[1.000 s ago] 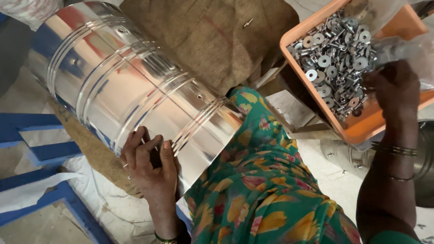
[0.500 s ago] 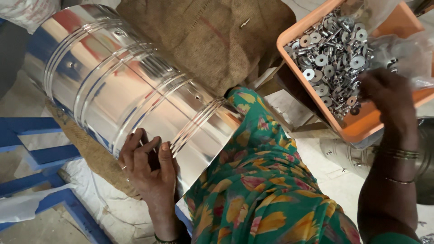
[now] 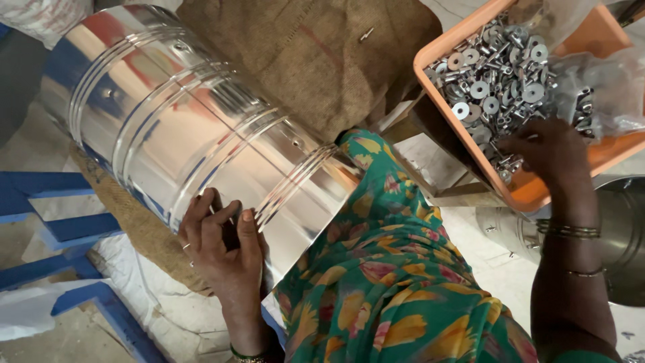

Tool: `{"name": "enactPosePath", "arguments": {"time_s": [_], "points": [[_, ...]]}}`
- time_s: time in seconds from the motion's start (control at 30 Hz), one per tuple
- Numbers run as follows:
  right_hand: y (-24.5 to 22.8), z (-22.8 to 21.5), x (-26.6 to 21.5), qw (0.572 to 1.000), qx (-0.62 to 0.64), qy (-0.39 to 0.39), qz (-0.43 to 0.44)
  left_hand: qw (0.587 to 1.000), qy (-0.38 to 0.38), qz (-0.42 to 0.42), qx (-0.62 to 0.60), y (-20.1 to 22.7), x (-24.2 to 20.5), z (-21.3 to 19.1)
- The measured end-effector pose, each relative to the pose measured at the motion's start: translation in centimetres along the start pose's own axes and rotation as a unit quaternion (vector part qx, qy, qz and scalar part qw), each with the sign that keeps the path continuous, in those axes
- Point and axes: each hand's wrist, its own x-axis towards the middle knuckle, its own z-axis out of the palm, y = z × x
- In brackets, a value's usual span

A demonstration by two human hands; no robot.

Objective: The person sits on the floor and attaches metal fasteners to a cylindrical stainless steel container. They pick fasteners from a nearby orange bin, insert them into pre-drilled holes, and tighten them by hand.

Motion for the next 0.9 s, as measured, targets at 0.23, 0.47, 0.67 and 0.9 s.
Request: {"name": "enactPosePath", "arguments": {"time_s": [0.23, 0.47, 0.67, 0.9], "points": [[1.2, -1.8, 0.9, 0.928, 0.363, 0.076, 0.04, 1.0, -0.002, -0.004, 0.001, 0.3, 0.1, -0.1], [1.8, -0.1, 1.3, 0.912, 0.39, 0.036, 0.121, 1.0, 0.0, -0.003, 0.005, 0.1, 0.0, 0.0], [1.5, 2.2, 1.0, 0.985, 0.11, 0.083, 0.102, 1.0, -0.003, -0.007, -0.004, 0.0, 0.0, 0.0], [2.7, 4.1, 2.6, 0.987, -0.034, 0.156, -0.02, 1.0, -0.005, -0.017, -0.008, 0.2, -0.1, 0.0]]}}
